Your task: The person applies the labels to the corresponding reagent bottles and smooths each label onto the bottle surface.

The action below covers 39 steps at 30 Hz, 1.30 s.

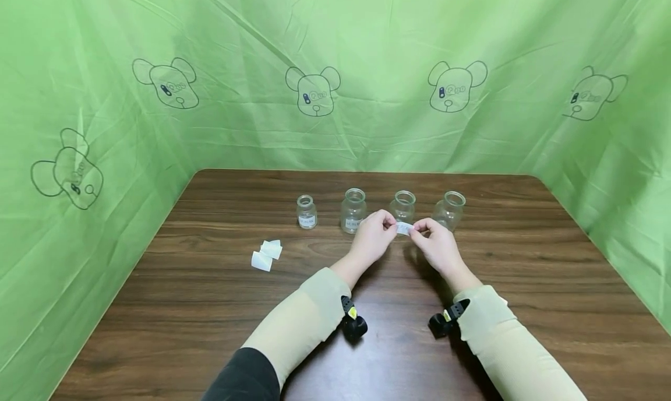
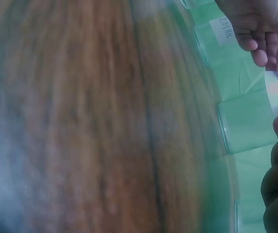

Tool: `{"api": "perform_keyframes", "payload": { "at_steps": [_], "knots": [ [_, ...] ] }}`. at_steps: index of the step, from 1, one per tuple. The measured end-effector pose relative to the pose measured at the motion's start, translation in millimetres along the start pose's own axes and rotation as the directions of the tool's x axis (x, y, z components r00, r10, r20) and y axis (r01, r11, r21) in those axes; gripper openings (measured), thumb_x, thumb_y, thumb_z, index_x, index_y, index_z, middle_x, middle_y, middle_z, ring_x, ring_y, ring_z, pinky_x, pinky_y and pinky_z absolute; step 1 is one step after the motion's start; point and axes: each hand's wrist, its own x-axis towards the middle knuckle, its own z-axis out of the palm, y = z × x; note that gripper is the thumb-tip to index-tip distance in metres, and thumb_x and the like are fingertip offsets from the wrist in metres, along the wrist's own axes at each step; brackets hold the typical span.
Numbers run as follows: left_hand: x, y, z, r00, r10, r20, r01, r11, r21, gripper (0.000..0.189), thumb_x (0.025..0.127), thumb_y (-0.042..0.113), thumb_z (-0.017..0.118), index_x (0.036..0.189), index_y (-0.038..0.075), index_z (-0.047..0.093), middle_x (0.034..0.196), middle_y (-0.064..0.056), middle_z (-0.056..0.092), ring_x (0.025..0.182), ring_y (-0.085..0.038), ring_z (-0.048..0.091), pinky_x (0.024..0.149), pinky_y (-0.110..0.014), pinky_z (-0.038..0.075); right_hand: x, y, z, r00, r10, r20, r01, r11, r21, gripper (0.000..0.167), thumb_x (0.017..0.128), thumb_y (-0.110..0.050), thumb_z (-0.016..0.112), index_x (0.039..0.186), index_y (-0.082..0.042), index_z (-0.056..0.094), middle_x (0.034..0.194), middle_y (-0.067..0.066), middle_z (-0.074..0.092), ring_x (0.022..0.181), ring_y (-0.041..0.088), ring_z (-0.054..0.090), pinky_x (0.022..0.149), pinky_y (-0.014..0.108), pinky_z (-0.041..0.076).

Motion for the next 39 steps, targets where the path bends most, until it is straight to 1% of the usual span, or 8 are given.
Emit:
{"api": "perform_keyframes", "payload": {
  "at_steps": [5,8,11,20,25,30,34,39],
  "knots": [
    [0.2,-6.1,4.4,1.0,-0.009,0.005,0.009,0.998,0.068,0.005,0.086,0.013,0.063,0.089,0.009,0.064,0.082,0.001,0.061,0.076,-0.01,0.057,0.07,-0.019,0.045,3.1,2.1,2.6,0.999,-0.012,0.04,0.015,0.998,-0.062,0.011,0.085,-0.015,0.063,0.088,-0.004,0.061,0.07,0.004,0.058,0.054,0.013,0.047,0.052,0.028,0.039],
    [0.5,-8.3,7.6,1.0,-0.021,0.008,0.021,0.996,0.086,0.005,0.087,0.012,0.061,0.089,0.009,0.063,0.083,0.0,0.061,0.077,-0.011,0.057,0.07,-0.02,0.045,5.2,3.0,3.8,0.998,-0.014,0.055,0.019,0.995,-0.093,0.012,0.086,-0.015,0.062,0.088,-0.003,0.06,0.068,0.003,0.057,0.054,0.012,0.048,0.053,0.029,0.039],
    [1.2,-9.3,10.6,1.0,-0.026,-0.006,0.027,0.995,0.094,0.004,0.085,0.011,0.06,0.088,0.008,0.063,0.081,0.001,0.059,0.076,-0.012,0.056,0.069,-0.021,0.044,7.1,3.5,4.7,0.998,-0.008,0.058,0.016,0.991,-0.131,0.012,0.086,-0.016,0.061,0.088,-0.004,0.06,0.066,0.003,0.057,0.054,0.013,0.049,0.055,0.031,0.039],
    [0.5,-6.9,16.7,0.997,-0.008,-0.07,0.015,0.995,0.101,0.003,0.084,0.01,0.062,0.086,0.007,0.063,0.077,0.001,0.057,0.071,-0.011,0.054,0.065,-0.021,0.043,7.9,5.0,7.1,1.0,0.014,0.02,-0.01,0.986,-0.164,0.013,0.086,-0.018,0.061,0.088,-0.004,0.061,0.071,0.006,0.062,0.058,0.017,0.052,0.06,0.033,0.04],
    [-0.6,-6.2,16.0,0.996,0.009,-0.084,0.002,0.991,0.133,0.003,0.086,0.01,0.062,0.084,0.007,0.062,0.079,-0.002,0.059,0.075,-0.015,0.056,0.069,-0.024,0.045,8.3,7.1,10.9,1.0,0.02,0.013,-0.017,0.983,-0.181,0.013,0.087,-0.018,0.06,0.088,-0.004,0.061,0.072,0.006,0.063,0.062,0.02,0.054,0.063,0.034,0.041],
    [-0.2,-4.4,17.6,0.996,-0.03,-0.082,0.04,0.992,0.12,0.005,0.087,0.011,0.062,0.085,0.006,0.062,0.079,-0.001,0.06,0.076,-0.015,0.057,0.07,-0.024,0.046,7.9,7.3,14.1,0.999,0.039,-0.016,-0.041,0.981,-0.19,0.016,0.088,-0.019,0.059,0.089,-0.003,0.061,0.079,0.009,0.065,0.069,0.023,0.057,0.066,0.037,0.043],
    [1.0,-3.5,19.5,0.995,-0.064,-0.079,0.072,0.993,0.094,0.005,0.086,0.011,0.063,0.086,0.006,0.063,0.079,-0.001,0.06,0.075,-0.014,0.057,0.069,-0.024,0.045,7.8,7.1,14.5,0.999,0.04,-0.033,-0.046,0.98,-0.195,0.016,0.088,-0.019,0.059,0.089,-0.003,0.061,0.08,0.01,0.065,0.072,0.025,0.058,0.067,0.038,0.044],
    [2.4,-4.5,20.3,0.994,-0.068,-0.082,0.076,0.993,0.088,0.005,0.086,0.011,0.063,0.086,0.006,0.063,0.079,-0.001,0.059,0.075,-0.015,0.056,0.069,-0.024,0.045,8.8,8.3,14.3,0.999,0.029,-0.038,-0.036,0.979,-0.199,0.016,0.088,-0.019,0.059,0.089,-0.003,0.061,0.08,0.01,0.064,0.072,0.025,0.058,0.068,0.04,0.044]
  ]
}}
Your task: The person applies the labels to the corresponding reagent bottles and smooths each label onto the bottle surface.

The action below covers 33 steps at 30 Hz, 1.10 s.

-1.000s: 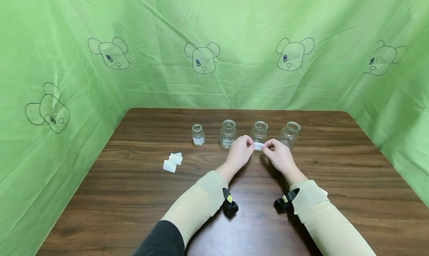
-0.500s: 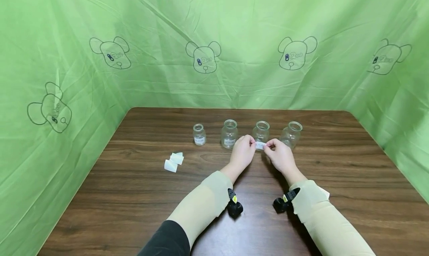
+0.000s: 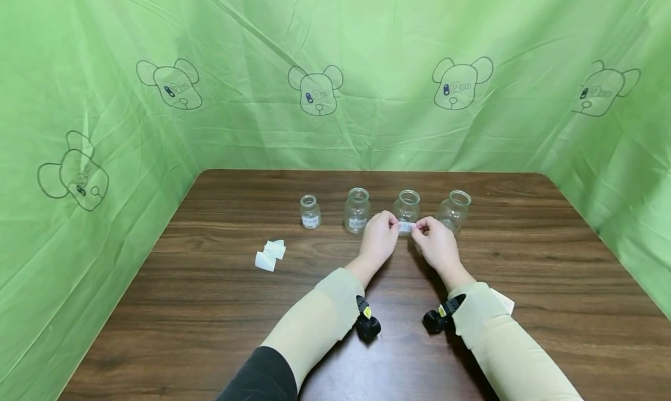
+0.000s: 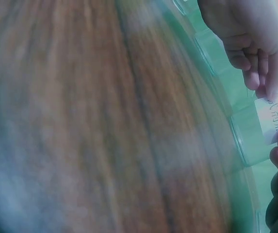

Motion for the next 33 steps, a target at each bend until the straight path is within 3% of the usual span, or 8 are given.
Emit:
{"api": "perform_keyframes", "payload": {
  "at_steps": [11,17,22,28,33],
  "knots": [
    [-1.4,-3.6,2.5,0.998,0.032,-0.045,-0.033,0.999,-0.018,0.005,0.084,0.009,0.065,0.085,0.007,0.061,0.078,-0.001,0.059,0.074,-0.015,0.056,0.067,-0.023,0.045,0.4,-0.9,2.9,0.999,-0.007,-0.032,0.007,1.0,-0.003,0.018,0.087,-0.02,0.061,0.088,-0.002,0.063,0.081,0.01,0.065,0.077,0.027,0.059,0.071,0.042,0.045],
    [-1.2,-1.5,1.4,0.999,0.02,-0.041,-0.021,0.999,-0.033,0.011,0.082,0.006,0.066,0.087,0.007,0.056,0.081,-0.002,0.058,0.077,-0.016,0.056,0.07,-0.024,0.045,-0.5,-0.3,3.3,0.999,0.015,-0.052,-0.012,0.999,0.051,0.018,0.086,-0.018,0.063,0.09,-0.002,0.059,0.08,0.01,0.063,0.072,0.024,0.057,0.065,0.035,0.043],
    [-1.1,4.3,-0.3,1.0,-0.021,-0.019,0.02,0.999,-0.031,0.021,0.084,0.012,0.065,0.101,0.007,0.054,0.095,-0.005,0.059,0.09,-0.019,0.055,0.079,-0.028,0.045,0.8,-2.7,-2.4,0.997,0.005,-0.075,0.003,0.995,0.104,0.032,0.085,-0.018,0.066,0.107,0.001,0.053,0.085,0.013,0.06,0.074,0.026,0.058,0.067,0.036,0.044],
    [1.0,8.3,-0.6,0.998,-0.057,-0.003,0.057,0.998,-0.016,0.041,0.085,0.018,0.065,0.121,0.005,0.05,0.116,-0.011,0.055,0.108,-0.024,0.051,0.091,-0.033,0.042,7.2,-6.6,-9.1,0.998,-0.059,-0.037,0.062,0.996,0.065,0.064,0.083,-0.023,0.07,0.133,0.005,0.041,0.091,0.016,0.058,0.085,0.031,0.055,0.078,0.046,0.042],
    [5.6,5.3,0.0,0.995,-0.062,0.079,0.061,0.998,0.017,0.054,0.09,0.022,0.062,0.138,0.006,0.042,0.132,-0.011,0.051,0.12,-0.025,0.048,0.099,-0.034,0.038,11.6,-6.4,-9.4,0.993,-0.111,0.026,0.112,0.994,-0.013,0.065,0.086,-0.026,0.068,0.136,0.005,0.041,0.093,0.015,0.059,0.09,0.032,0.053,0.076,0.047,0.043]
  ]
}}
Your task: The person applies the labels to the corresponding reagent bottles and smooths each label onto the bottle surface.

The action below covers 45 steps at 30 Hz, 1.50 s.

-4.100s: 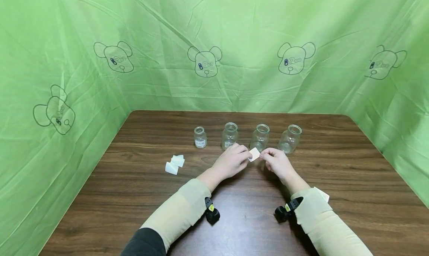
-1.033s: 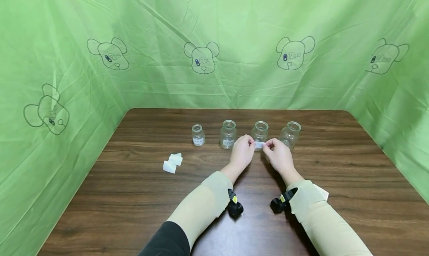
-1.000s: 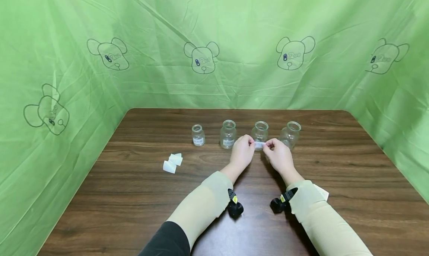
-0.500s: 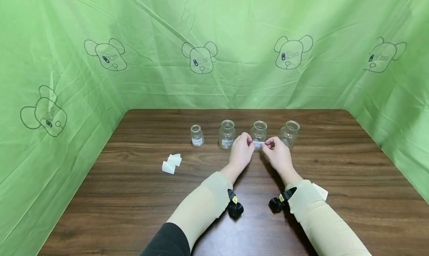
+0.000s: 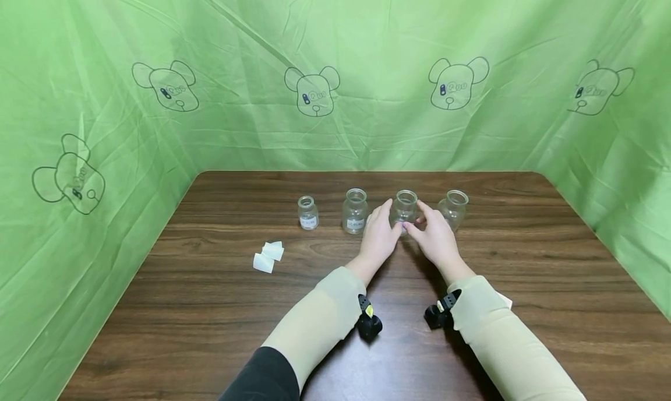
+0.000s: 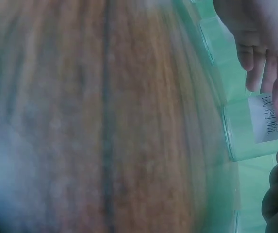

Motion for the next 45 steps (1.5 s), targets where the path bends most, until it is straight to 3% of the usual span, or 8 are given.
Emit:
{"api": "perform_keyframes", "payload": {
  "at_steps": [5,13,19,25,28,34,40,45],
  "knots": [
    [4.1,-5.5,-3.6,0.999,0.032,0.03,-0.033,0.998,0.049,0.053,0.09,0.025,0.063,0.137,0.008,0.045,0.135,-0.006,0.052,0.122,-0.02,0.049,0.1,-0.031,0.038,3.9,1.1,-1.7,0.998,-0.053,0.025,0.054,0.997,-0.057,0.057,0.086,-0.023,0.068,0.132,0.003,0.047,0.089,0.014,0.06,0.084,0.03,0.055,0.074,0.046,0.043],
    [8.1,-9.2,-10.6,0.994,0.098,0.054,-0.104,0.986,0.129,0.049,0.088,0.027,0.065,0.133,0.014,0.051,0.131,0.003,0.055,0.11,-0.018,0.058,0.09,-0.03,0.046,4.6,10.0,-11.0,0.989,-0.146,0.03,0.149,0.98,-0.13,0.048,0.085,-0.019,0.069,0.126,-0.001,0.053,0.082,0.014,0.065,0.076,0.03,0.061,0.072,0.049,0.045],
    [9.4,-11.3,-15.0,0.988,0.14,0.068,-0.15,0.975,0.167,0.043,0.091,0.025,0.061,0.132,0.015,0.052,0.127,0.002,0.058,0.104,-0.02,0.062,0.086,-0.031,0.048,5.8,14.2,-12.8,0.98,-0.201,0.001,0.199,0.969,-0.148,0.046,0.083,-0.021,0.069,0.123,-0.003,0.056,0.092,0.019,0.068,0.081,0.035,0.064,0.075,0.051,0.046],
    [8.7,-12.3,-16.7,0.987,0.137,0.089,-0.151,0.974,0.169,0.04,0.093,0.023,0.058,0.132,0.016,0.051,0.128,0.002,0.057,0.105,-0.02,0.061,0.087,-0.031,0.048,6.8,17.4,-12.7,0.979,-0.202,0.02,0.203,0.965,-0.165,0.041,0.086,-0.016,0.067,0.123,-0.004,0.055,0.104,0.021,0.066,0.09,0.039,0.063,0.078,0.053,0.046],
    [6.8,-13.1,-15.3,0.986,0.132,0.098,-0.147,0.974,0.173,0.041,0.093,0.019,0.058,0.134,0.016,0.048,0.126,-0.001,0.059,0.1,-0.02,0.063,0.083,-0.031,0.05,4.9,17.8,-13.3,0.983,-0.167,0.075,0.177,0.971,-0.157,0.046,0.087,-0.014,0.067,0.128,-0.005,0.05,0.093,0.019,0.068,0.081,0.036,0.064,0.073,0.051,0.047],
    [3.7,-18.8,-8.1,0.987,0.105,0.118,-0.122,0.981,0.152,0.061,0.086,0.01,0.065,0.14,0.017,0.037,0.108,-0.01,0.066,0.09,-0.022,0.064,0.075,-0.033,0.051,0.9,15.3,-9.5,0.974,-0.109,0.198,0.128,0.988,-0.09,0.074,0.081,-0.021,0.074,0.14,-0.006,0.029,0.07,0.004,0.06,0.059,0.02,0.056,0.06,0.042,0.045],
    [2.6,-22.5,-2.0,0.988,0.126,0.085,-0.135,0.985,0.11,0.065,0.083,0.018,0.072,0.137,0.018,0.034,0.109,-0.011,0.065,0.098,-0.023,0.063,0.081,-0.036,0.049,0.6,11.7,-1.6,0.983,-0.15,0.11,0.163,0.98,-0.118,0.073,0.079,-0.022,0.076,0.133,-0.004,0.03,0.063,0.008,0.056,0.052,0.024,0.05,0.053,0.044,0.042],
    [2.1,-22.6,-0.5,0.987,0.148,0.061,-0.155,0.98,0.128,0.063,0.084,0.021,0.071,0.135,0.02,0.035,0.106,-0.009,0.065,0.094,-0.023,0.063,0.078,-0.035,0.05,2.0,14.8,-3.5,0.975,-0.213,0.06,0.221,0.961,-0.168,0.064,0.078,-0.018,0.076,0.127,-0.005,0.038,0.062,0.009,0.057,0.053,0.024,0.051,0.054,0.046,0.043]
  ]
}}
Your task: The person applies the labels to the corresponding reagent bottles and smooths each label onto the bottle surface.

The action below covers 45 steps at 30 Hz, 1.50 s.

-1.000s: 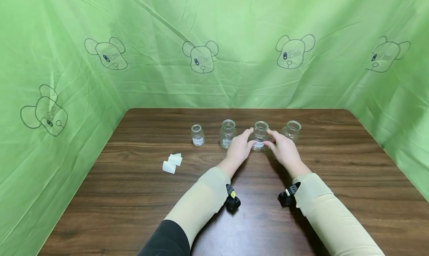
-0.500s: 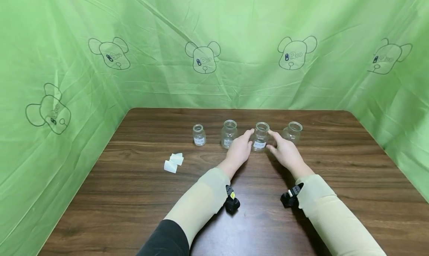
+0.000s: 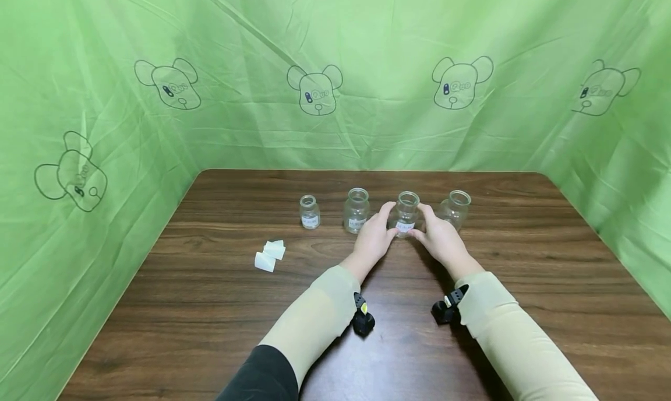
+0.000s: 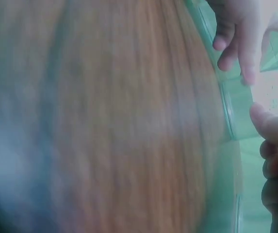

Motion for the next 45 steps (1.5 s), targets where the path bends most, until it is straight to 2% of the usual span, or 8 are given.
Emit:
{"api": "perform_keyframes", "payload": {
  "at_steps": [7,11,19,26,31,38,41,45],
  "knots": [
    [-0.6,0.1,-0.9,1.0,0.012,-0.011,-0.012,1.0,-0.002,0.063,0.084,0.02,0.071,0.135,0.02,0.035,0.104,-0.01,0.066,0.093,-0.024,0.064,0.076,-0.036,0.05,0.9,6.6,-3.1,1.0,-0.015,0.008,0.015,1.0,-0.016,0.055,0.083,-0.014,0.072,0.127,-0.01,0.04,0.063,0.007,0.058,0.058,0.026,0.056,0.058,0.048,0.045],
    [-1.2,0.2,-0.8,1.0,-0.008,-0.003,0.008,1.0,-0.017,0.063,0.084,0.019,0.071,0.136,0.021,0.035,0.105,-0.009,0.066,0.094,-0.024,0.063,0.077,-0.037,0.05,0.3,7.2,-2.5,1.0,-0.003,0.01,0.003,1.0,0.011,0.056,0.082,-0.015,0.072,0.128,-0.009,0.041,0.066,0.009,0.061,0.06,0.027,0.058,0.06,0.048,0.045],
    [-0.1,-1.3,0.0,1.0,-0.017,-0.007,0.016,0.999,-0.04,0.063,0.084,0.021,0.071,0.136,0.02,0.037,0.106,-0.008,0.066,0.095,-0.022,0.064,0.079,-0.034,0.05,0.7,9.6,-3.1,0.986,0.105,0.126,-0.12,0.986,0.119,0.066,0.082,-0.018,0.073,0.135,-0.01,0.035,0.067,0.003,0.055,0.055,0.016,0.05,0.055,0.036,0.041],
    [1.0,-7.1,0.7,0.999,-0.017,-0.037,0.014,0.996,-0.084,0.06,0.085,0.022,0.07,0.136,0.02,0.039,0.108,-0.007,0.067,0.099,-0.02,0.063,0.083,-0.033,0.049,6.0,7.9,-0.6,0.995,0.067,0.078,-0.073,0.994,0.082,0.062,0.081,-0.018,0.073,0.131,-0.009,0.037,0.065,0.002,0.056,0.054,0.016,0.051,0.054,0.037,0.042],
    [-3.1,-8.8,2.3,0.999,-0.012,-0.043,0.008,0.994,-0.112,0.06,0.085,0.02,0.07,0.137,0.017,0.039,0.108,-0.007,0.067,0.092,-0.019,0.065,0.079,-0.032,0.05,2.9,6.8,1.5,0.992,0.09,0.09,-0.099,0.991,0.094,0.064,0.081,-0.018,0.074,0.132,-0.01,0.037,0.065,0.002,0.055,0.054,0.016,0.051,0.054,0.037,0.042],
    [-13.3,-8.3,2.9,0.998,-0.056,-0.004,0.055,0.98,-0.19,0.069,0.084,0.02,0.07,0.141,0.019,0.031,0.115,-0.009,0.064,0.089,-0.017,0.064,0.075,-0.028,0.05,-1.1,7.9,-1.2,0.977,0.165,0.136,-0.192,0.955,0.225,0.072,0.084,-0.024,0.072,0.141,-0.012,0.031,0.067,0.002,0.057,0.053,0.015,0.051,0.053,0.033,0.042],
    [-16.2,-7.1,-0.4,0.998,-0.065,0.003,0.064,0.975,-0.215,0.071,0.084,0.022,0.07,0.142,0.018,0.029,0.117,-0.009,0.063,0.089,-0.018,0.064,0.074,-0.029,0.05,-0.8,4.7,-9.5,0.964,0.201,0.172,-0.244,0.926,0.289,0.069,0.085,-0.028,0.07,0.141,-0.011,0.034,0.069,0.004,0.058,0.055,0.017,0.052,0.054,0.034,0.042],
    [-21.4,-4.6,-7.8,0.996,-0.084,0.028,0.089,0.963,-0.254,0.072,0.083,0.023,0.071,0.142,0.016,0.03,0.117,-0.009,0.063,0.086,-0.019,0.064,0.072,-0.029,0.05,-2.8,0.8,-20.4,0.958,0.211,0.195,-0.265,0.911,0.316,0.065,0.085,-0.03,0.069,0.138,-0.008,0.038,0.073,0.006,0.059,0.06,0.019,0.053,0.058,0.035,0.042]
  ]
}}
